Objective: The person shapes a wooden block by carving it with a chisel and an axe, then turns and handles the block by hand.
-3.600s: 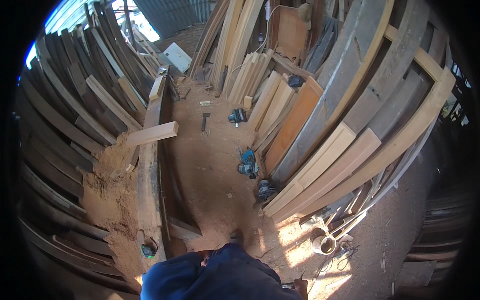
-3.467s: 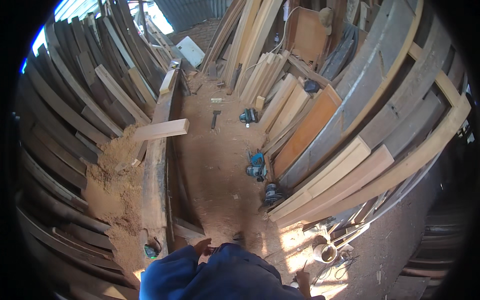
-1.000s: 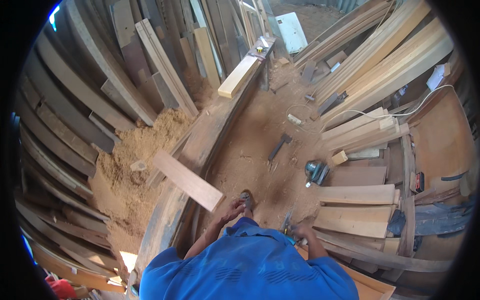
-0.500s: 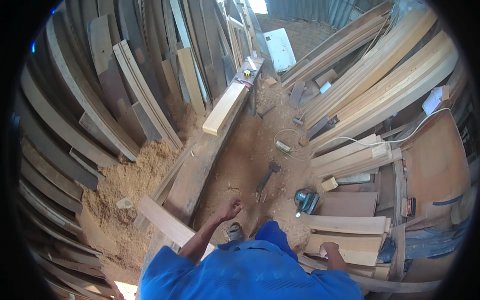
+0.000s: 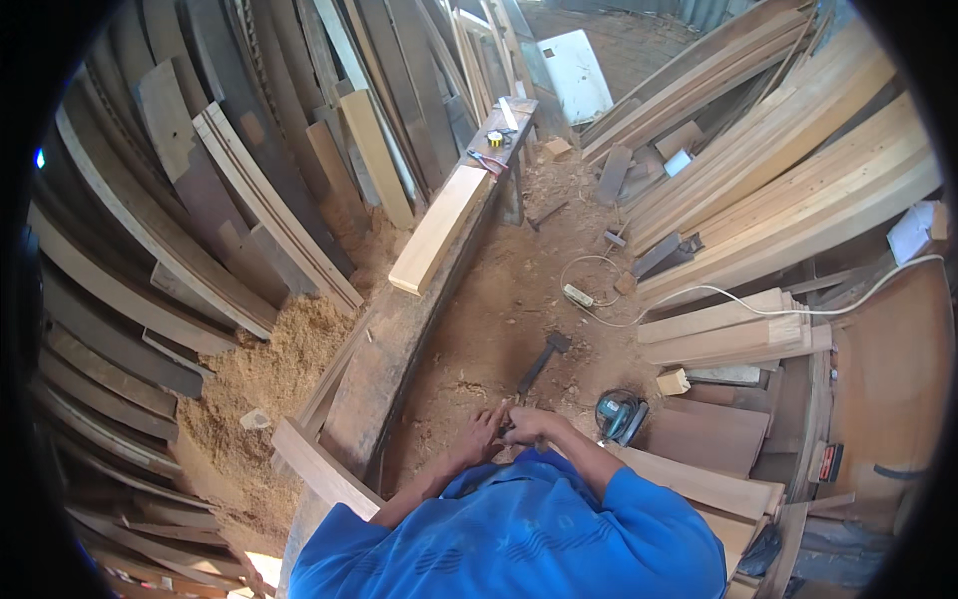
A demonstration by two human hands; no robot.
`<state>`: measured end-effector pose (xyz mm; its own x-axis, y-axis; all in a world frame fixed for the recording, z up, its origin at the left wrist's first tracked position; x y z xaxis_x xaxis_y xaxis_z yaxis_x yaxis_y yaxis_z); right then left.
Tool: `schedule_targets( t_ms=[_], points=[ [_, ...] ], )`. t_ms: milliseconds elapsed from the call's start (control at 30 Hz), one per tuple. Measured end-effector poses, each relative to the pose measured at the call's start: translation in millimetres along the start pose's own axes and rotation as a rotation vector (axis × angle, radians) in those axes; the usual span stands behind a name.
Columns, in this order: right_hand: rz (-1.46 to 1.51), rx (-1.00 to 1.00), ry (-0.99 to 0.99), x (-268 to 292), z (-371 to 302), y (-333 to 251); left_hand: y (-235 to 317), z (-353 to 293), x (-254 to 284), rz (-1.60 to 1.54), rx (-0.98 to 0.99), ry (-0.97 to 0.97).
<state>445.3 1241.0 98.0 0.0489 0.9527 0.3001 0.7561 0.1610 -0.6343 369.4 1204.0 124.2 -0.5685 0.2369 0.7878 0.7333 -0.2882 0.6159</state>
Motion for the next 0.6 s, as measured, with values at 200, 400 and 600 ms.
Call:
schedule_targets(
  t_ms=[200, 400, 600],
  points=[
    [0.188, 0.227, -0.028, 45, 27, -30, -30, 23, 29, -0.31, 0.138, 0.029],
    [0.84, 0.084, 0.406, 135, 40, 36, -97, 43, 87, -0.013, 0.654, -0.132],
    [0.346, -0.085, 0.724, 196, 52, 152, -200, 101, 174, 0.102, 0.742, 0.01]
  ],
)
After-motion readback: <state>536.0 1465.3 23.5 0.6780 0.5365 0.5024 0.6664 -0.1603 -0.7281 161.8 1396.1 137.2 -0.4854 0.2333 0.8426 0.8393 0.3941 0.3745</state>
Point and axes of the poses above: each hand's wrist, its own z-axis towards the middle knuckle, its own x-axis out of the back of the hand, y = z × x, the point moved 10 cm from there along z, towards the middle knuckle, and after that the axes turned 2 degrees about -z, right-handed, at the moved point
